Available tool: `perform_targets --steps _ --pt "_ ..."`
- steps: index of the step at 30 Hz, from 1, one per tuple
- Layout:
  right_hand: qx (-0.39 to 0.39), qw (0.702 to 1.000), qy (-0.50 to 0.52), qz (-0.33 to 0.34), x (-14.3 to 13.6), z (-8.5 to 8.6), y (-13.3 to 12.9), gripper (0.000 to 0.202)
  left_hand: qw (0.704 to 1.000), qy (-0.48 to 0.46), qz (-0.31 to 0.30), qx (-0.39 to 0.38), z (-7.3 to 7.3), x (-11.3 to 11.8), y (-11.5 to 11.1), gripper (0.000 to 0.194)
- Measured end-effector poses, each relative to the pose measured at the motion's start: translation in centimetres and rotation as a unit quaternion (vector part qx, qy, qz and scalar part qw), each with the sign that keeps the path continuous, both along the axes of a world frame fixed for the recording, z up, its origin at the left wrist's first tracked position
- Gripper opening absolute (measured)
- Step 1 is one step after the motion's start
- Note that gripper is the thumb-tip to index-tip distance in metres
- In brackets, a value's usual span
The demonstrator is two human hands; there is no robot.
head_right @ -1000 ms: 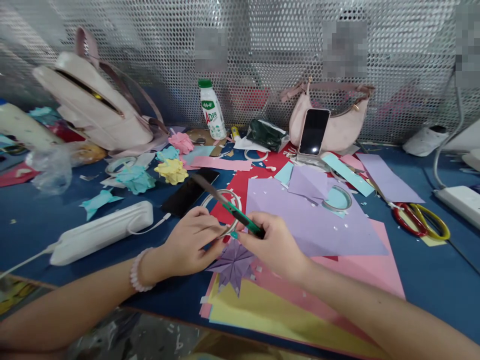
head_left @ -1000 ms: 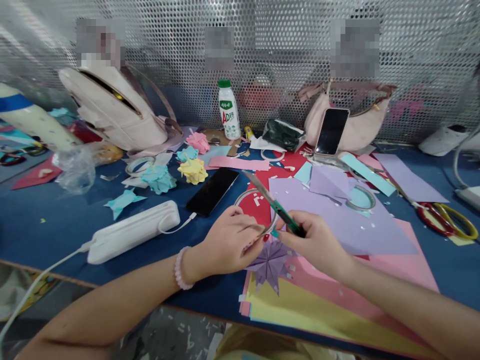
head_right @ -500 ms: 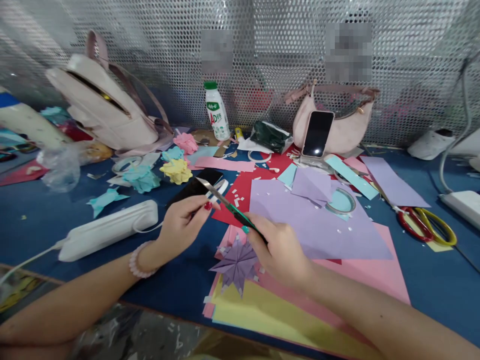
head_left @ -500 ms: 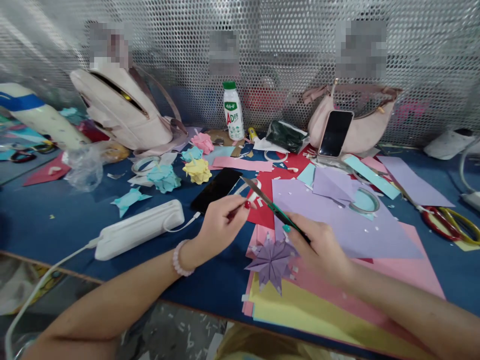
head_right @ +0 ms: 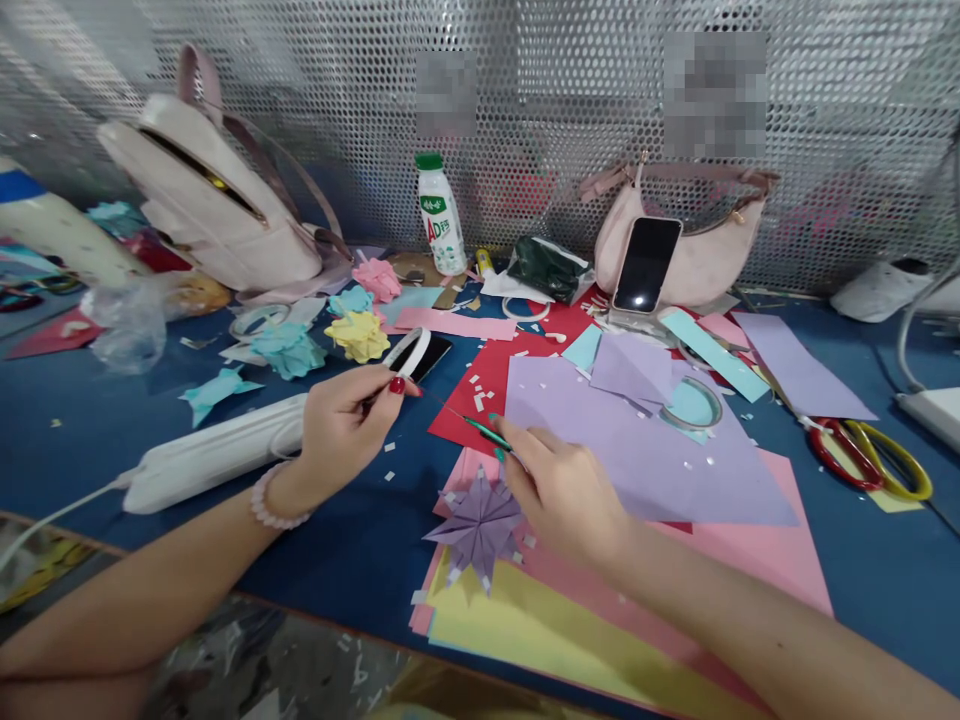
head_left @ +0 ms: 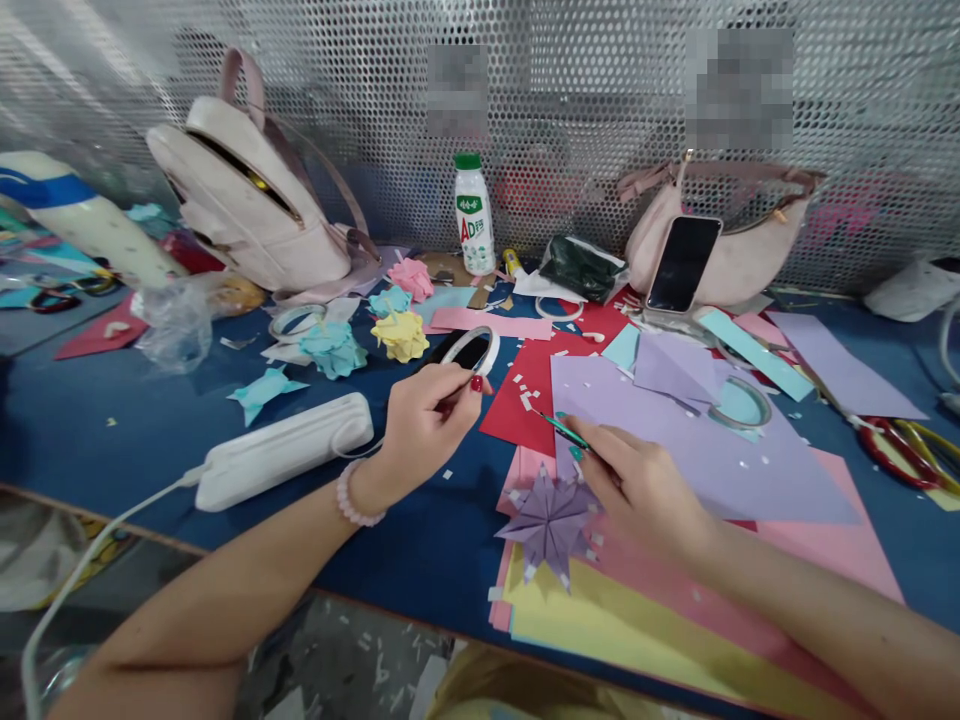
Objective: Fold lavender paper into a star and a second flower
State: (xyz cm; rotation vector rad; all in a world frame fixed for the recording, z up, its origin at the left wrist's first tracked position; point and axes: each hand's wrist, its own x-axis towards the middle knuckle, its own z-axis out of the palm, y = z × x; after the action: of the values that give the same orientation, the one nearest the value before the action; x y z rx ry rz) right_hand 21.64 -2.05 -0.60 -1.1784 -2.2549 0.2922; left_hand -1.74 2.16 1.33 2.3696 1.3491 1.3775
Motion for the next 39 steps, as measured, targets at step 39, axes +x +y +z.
perform_targets --steps 39 --pt "0.021 0.982 -0.170 -0.082 1.2 -1.0 2.2 0.037 0.988 0.071 -0.020 0.137 0.9 -0.5 -0.4 0.026"
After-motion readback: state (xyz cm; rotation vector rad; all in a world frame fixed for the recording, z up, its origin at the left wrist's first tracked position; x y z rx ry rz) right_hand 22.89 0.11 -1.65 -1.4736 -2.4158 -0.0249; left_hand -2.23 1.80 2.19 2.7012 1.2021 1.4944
